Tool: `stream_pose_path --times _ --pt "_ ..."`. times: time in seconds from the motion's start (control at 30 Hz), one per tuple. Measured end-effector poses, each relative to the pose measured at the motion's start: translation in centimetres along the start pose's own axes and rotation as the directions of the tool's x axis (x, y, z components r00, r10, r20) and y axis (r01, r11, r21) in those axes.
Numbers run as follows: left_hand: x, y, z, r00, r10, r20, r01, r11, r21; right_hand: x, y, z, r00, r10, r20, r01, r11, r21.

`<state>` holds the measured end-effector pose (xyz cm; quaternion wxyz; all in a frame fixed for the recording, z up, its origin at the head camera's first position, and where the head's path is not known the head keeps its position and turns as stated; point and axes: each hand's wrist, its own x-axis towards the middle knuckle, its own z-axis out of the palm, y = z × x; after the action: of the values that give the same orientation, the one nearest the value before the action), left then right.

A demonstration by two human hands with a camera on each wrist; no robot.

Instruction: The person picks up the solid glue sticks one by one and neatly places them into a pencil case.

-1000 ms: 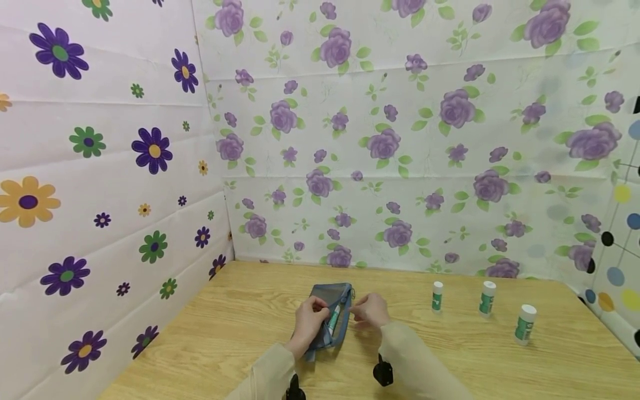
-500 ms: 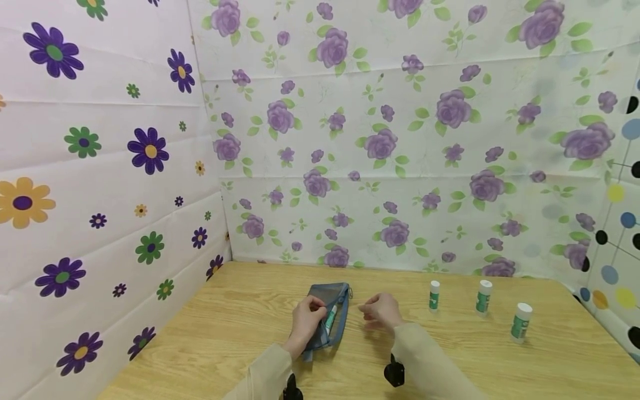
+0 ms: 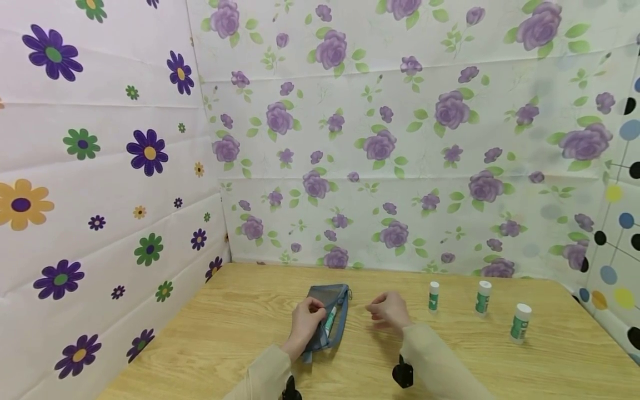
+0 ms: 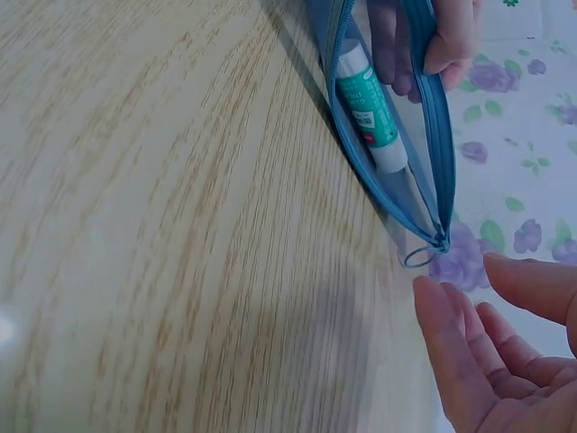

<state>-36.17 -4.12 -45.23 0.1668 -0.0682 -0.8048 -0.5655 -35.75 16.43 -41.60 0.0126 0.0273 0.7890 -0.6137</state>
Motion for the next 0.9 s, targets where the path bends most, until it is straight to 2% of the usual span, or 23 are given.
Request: stream_pose_path --times 0.27,0.9 --pt "0.0 0.0 0.0 1.0 -0.001 -0.003 0.001 1.0 -0.003 -0.4 0.2 -1.4 1.0 -0.022 -0.006 0.022 0.998 -0.066" --pt "-0.1 0.2 -0.2 1.0 -0.007 -0.004 0.007 1.0 -0.001 -0.9 0.8 -5.6 0.998 -0.048 -0.031 0.044 0.991 -0.128"
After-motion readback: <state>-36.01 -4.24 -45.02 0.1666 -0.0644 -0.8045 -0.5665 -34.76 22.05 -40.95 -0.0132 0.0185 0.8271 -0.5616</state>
